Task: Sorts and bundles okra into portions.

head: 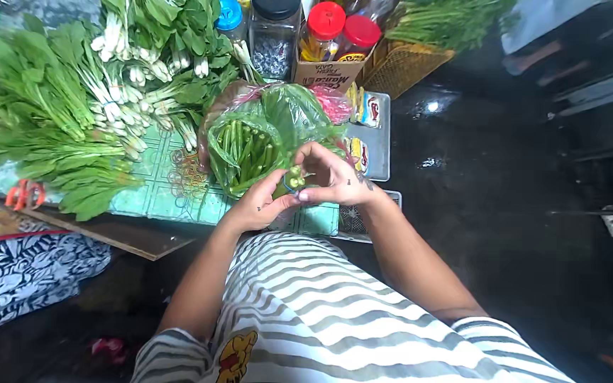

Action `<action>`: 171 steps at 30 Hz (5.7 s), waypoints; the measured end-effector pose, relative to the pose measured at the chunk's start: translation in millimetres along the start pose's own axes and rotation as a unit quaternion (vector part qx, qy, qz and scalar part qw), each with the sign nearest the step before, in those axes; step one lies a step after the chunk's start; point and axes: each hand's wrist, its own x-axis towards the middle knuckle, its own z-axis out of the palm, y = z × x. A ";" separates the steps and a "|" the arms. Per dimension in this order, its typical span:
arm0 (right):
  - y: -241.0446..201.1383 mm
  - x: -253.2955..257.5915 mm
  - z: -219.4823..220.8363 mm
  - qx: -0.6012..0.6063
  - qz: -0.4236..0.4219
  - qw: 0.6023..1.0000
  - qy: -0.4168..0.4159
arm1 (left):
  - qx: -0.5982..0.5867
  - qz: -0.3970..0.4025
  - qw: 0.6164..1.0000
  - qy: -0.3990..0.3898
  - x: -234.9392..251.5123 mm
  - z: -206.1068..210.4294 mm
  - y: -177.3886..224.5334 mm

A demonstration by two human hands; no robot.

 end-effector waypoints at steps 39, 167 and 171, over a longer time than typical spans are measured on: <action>16.1 -29.7 17.6 0.428 -0.141 0.887 0.101 | -0.514 0.017 0.852 0.095 -11.9 53.0 -24.5; 39.4 59.7 24.8 -0.218 0.197 0.950 -0.104 | 0.385 -0.346 0.786 0.339 -71.6 -146.4 -160.3; 64.5 106.3 78.5 -0.431 0.241 0.869 0.015 | 0.381 -0.394 0.777 0.308 -62.4 -164.2 -176.4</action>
